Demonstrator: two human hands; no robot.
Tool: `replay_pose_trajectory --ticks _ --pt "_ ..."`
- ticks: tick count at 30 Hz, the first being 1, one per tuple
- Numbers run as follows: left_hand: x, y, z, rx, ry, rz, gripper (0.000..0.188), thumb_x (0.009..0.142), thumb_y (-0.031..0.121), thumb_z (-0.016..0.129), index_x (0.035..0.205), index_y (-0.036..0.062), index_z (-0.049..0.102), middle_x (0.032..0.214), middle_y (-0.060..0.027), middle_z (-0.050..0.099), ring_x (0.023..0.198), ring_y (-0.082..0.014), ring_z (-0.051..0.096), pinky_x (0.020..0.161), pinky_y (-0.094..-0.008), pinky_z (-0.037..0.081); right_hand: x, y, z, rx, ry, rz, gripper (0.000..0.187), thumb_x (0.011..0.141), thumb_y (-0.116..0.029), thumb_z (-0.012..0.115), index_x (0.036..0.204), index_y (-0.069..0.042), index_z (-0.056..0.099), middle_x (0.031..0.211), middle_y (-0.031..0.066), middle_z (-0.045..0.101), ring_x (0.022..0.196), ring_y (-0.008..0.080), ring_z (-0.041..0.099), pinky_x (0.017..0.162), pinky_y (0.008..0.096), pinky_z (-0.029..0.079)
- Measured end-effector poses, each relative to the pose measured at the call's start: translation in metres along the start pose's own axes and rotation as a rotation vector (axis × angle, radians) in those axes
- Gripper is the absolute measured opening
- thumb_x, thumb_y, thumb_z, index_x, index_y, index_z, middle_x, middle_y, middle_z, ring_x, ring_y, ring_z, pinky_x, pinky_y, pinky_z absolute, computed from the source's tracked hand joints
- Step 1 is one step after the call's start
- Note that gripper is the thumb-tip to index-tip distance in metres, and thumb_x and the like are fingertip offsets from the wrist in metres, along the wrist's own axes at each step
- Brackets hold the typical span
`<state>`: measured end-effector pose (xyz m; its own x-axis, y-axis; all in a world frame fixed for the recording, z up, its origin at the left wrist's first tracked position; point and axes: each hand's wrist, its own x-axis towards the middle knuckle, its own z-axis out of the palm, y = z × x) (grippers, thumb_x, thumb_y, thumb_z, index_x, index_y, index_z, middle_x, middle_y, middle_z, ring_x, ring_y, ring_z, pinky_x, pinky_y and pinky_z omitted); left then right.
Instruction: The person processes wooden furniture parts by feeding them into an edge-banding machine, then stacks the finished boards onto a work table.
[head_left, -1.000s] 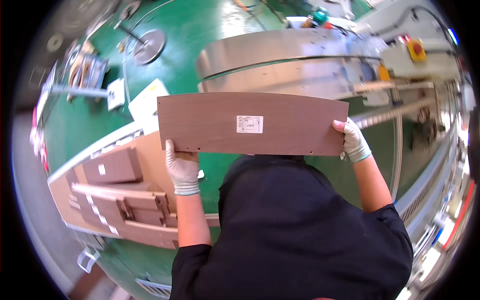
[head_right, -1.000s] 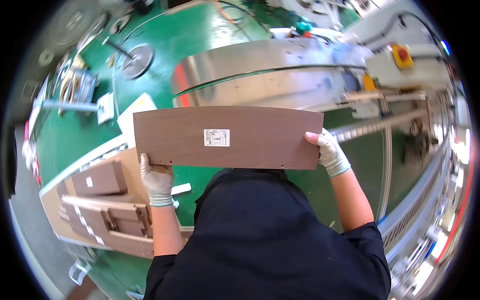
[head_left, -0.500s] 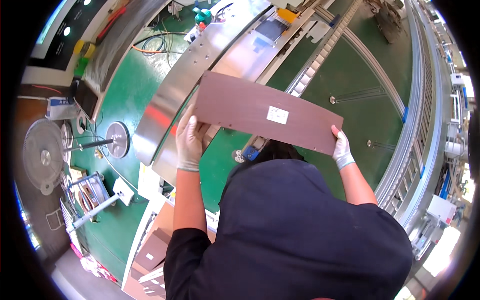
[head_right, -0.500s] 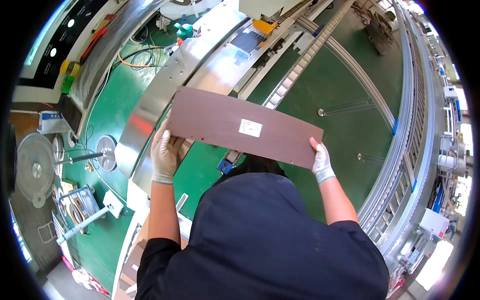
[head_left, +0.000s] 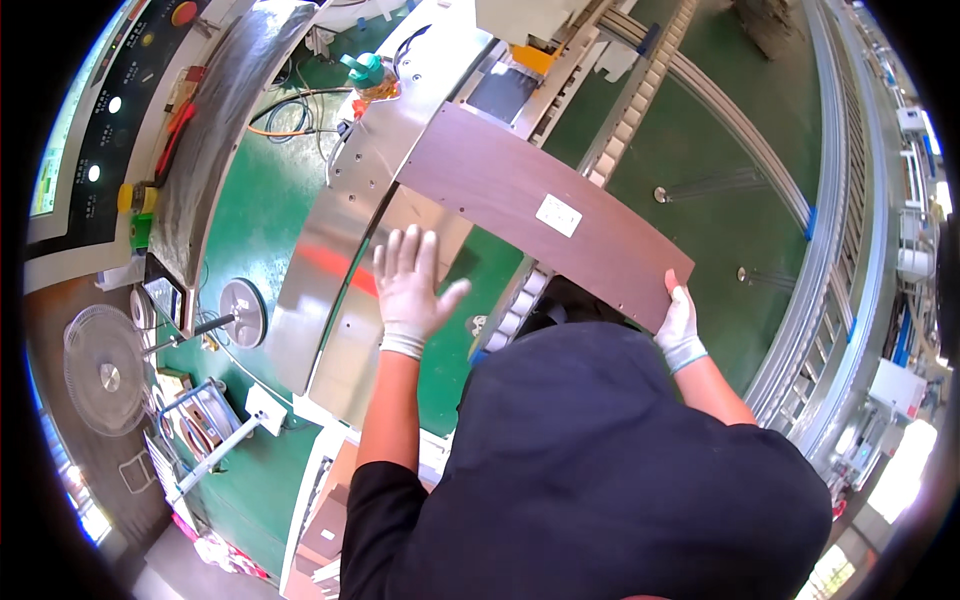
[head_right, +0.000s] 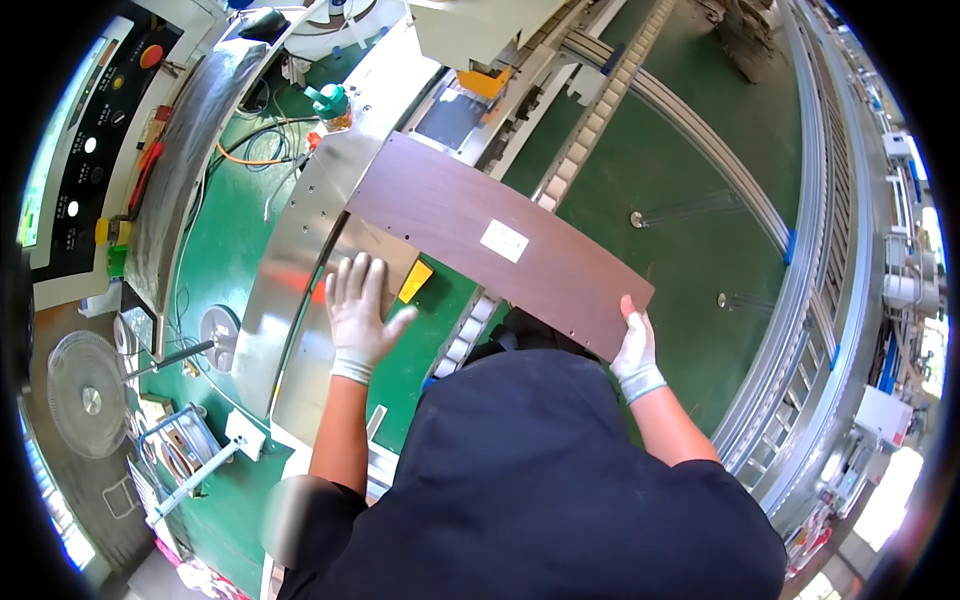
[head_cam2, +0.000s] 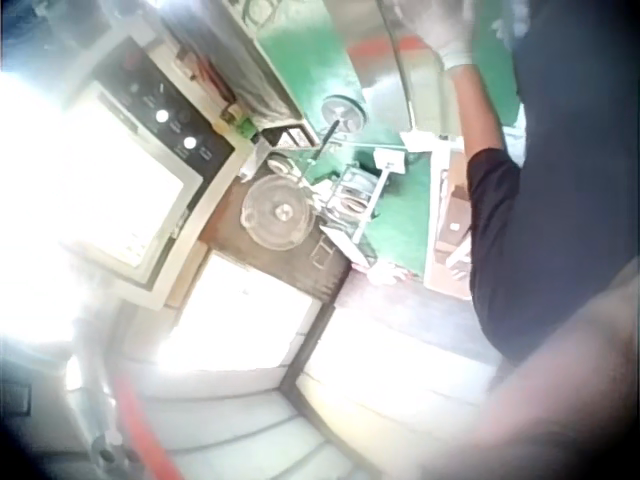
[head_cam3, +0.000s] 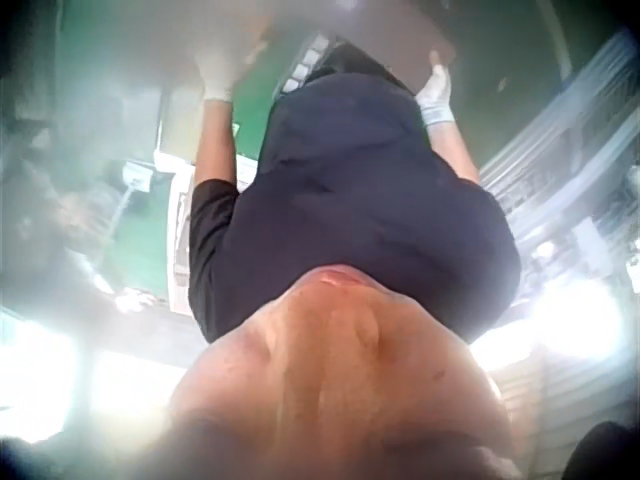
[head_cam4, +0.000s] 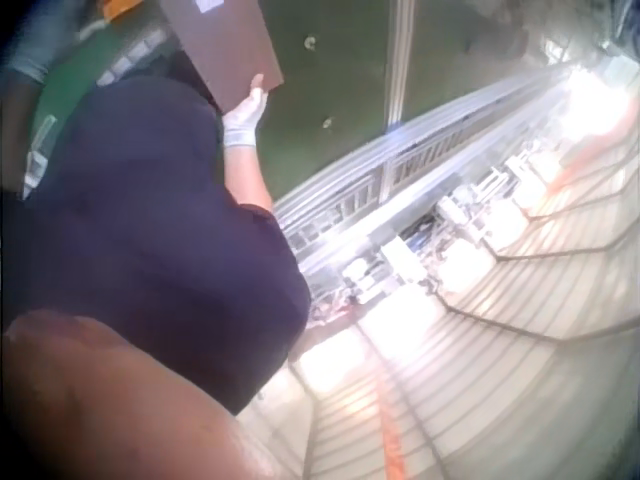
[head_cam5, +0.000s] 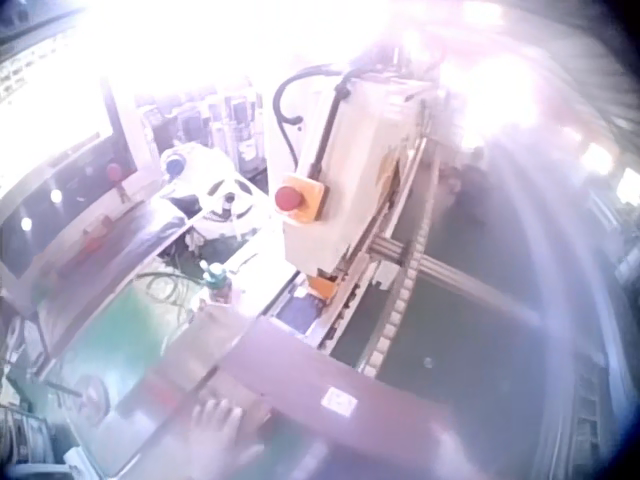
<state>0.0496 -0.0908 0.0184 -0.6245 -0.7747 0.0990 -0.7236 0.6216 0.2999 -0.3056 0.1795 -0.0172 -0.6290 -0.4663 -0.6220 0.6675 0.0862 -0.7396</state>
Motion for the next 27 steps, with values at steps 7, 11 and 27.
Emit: replay_pose_trajectory --ticks 7,11,27 --pt "0.013 0.007 0.004 0.13 -0.147 -0.005 0.069 0.082 0.031 0.074 0.145 0.0119 0.052 0.153 -0.0143 0.046 0.144 -0.037 0.038 0.12 -0.0561 0.026 0.034 -0.045 0.02 -0.034 0.067 -0.001 0.045 0.102 -0.034 0.066 0.135 -0.007 0.054 0.13 0.0091 0.063 0.117 0.025 0.064 0.099 0.0437 0.054" --pt "0.017 0.008 0.009 0.155 -0.104 0.002 0.056 0.083 0.022 0.068 0.138 0.0117 0.058 0.148 -0.0141 0.05 0.138 -0.0366 0.044 0.117 -0.0566 0.03 0.076 -0.071 0.011 0.004 0.091 0.007 0.04 0.102 -0.033 0.065 0.131 -0.007 0.055 0.13 0.0084 0.063 0.117 0.025 0.063 0.099 0.0448 0.054" --pt "0.023 0.016 0.01 0.166 -0.096 -0.062 0.055 0.076 0.013 0.065 0.131 0.0121 0.062 0.142 -0.0119 0.055 0.135 -0.0361 0.047 0.118 -0.0547 0.03 0.209 -0.188 0.029 0.017 0.042 0.048 0.055 0.101 -0.043 0.065 0.141 -0.007 0.055 0.141 0.0089 0.061 0.126 0.029 0.061 0.106 0.0471 0.05"
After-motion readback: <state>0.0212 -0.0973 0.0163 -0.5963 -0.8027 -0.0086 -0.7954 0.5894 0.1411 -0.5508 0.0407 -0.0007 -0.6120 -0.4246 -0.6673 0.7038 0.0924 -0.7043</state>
